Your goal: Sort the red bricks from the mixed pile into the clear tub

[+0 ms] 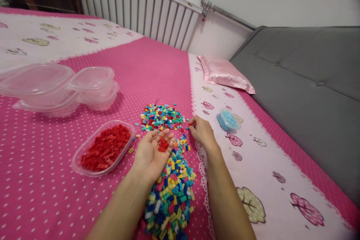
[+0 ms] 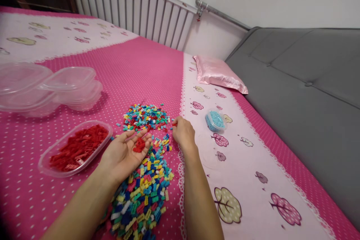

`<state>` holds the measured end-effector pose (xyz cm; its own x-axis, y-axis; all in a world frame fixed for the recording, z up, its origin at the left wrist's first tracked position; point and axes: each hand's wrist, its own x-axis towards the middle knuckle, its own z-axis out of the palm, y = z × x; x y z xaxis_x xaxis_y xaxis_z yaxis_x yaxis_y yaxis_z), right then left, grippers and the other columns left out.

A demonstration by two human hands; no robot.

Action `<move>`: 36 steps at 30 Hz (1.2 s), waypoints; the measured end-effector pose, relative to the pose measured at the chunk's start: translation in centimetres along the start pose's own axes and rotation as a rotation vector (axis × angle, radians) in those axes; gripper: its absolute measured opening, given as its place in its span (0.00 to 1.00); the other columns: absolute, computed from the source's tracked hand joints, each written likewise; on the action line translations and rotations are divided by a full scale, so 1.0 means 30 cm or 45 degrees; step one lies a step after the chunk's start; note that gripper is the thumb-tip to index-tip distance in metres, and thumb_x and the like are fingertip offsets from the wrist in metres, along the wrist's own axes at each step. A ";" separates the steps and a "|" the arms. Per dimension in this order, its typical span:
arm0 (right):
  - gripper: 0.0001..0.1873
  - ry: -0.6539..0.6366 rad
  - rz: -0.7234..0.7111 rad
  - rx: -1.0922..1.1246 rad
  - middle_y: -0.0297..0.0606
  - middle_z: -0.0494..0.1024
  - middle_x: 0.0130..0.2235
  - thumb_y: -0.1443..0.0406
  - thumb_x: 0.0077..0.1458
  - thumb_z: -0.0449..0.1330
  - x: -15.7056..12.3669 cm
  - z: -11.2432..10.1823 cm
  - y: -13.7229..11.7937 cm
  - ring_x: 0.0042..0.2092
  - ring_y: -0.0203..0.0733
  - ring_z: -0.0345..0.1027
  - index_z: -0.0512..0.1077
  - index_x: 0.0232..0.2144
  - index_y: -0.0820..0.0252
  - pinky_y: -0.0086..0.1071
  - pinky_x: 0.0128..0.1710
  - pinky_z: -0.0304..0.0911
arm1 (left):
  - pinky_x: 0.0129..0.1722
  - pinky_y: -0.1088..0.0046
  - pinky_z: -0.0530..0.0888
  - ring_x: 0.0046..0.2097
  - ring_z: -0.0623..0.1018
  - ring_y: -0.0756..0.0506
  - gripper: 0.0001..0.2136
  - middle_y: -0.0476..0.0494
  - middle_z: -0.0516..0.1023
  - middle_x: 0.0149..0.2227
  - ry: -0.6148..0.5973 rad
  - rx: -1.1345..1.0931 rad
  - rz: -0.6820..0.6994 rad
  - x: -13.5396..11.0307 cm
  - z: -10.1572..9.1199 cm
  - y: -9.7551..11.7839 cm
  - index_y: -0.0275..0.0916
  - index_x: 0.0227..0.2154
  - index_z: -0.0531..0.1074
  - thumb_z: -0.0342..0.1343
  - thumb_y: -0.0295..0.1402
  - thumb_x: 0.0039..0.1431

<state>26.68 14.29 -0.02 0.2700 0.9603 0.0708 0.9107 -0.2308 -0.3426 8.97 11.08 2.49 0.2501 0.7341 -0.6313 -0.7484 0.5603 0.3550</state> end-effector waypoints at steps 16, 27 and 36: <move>0.06 0.183 -0.606 0.790 0.35 0.79 0.36 0.67 0.52 0.58 -0.129 -0.164 -0.141 0.40 0.37 0.72 0.73 0.34 0.59 0.33 0.45 0.66 | 0.27 0.77 0.76 0.30 0.75 0.50 0.10 0.39 0.73 0.30 -0.012 -0.003 0.000 0.001 -0.002 0.000 0.31 0.33 0.71 0.44 0.28 0.61; 0.06 0.215 -0.720 0.769 0.34 0.79 0.36 0.66 0.54 0.59 -0.171 -0.198 -0.170 0.40 0.37 0.72 0.75 0.35 0.55 0.35 0.44 0.68 | 0.27 0.76 0.76 0.29 0.74 0.50 0.10 0.41 0.73 0.30 -0.020 -0.004 -0.006 -0.001 0.000 0.003 0.34 0.31 0.69 0.44 0.28 0.62; 0.06 0.165 -0.753 0.796 0.33 0.79 0.37 0.66 0.54 0.60 -0.171 -0.201 -0.171 0.40 0.36 0.72 0.75 0.35 0.54 0.34 0.43 0.68 | 0.27 0.76 0.76 0.30 0.74 0.50 0.10 0.40 0.73 0.31 -0.019 -0.012 0.001 0.000 0.002 0.002 0.33 0.31 0.69 0.44 0.28 0.62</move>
<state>22.52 9.59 7.03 -0.1248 0.8611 0.4928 0.5842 0.4653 -0.6650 8.96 11.12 2.54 0.2587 0.7404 -0.6204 -0.7544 0.5560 0.3490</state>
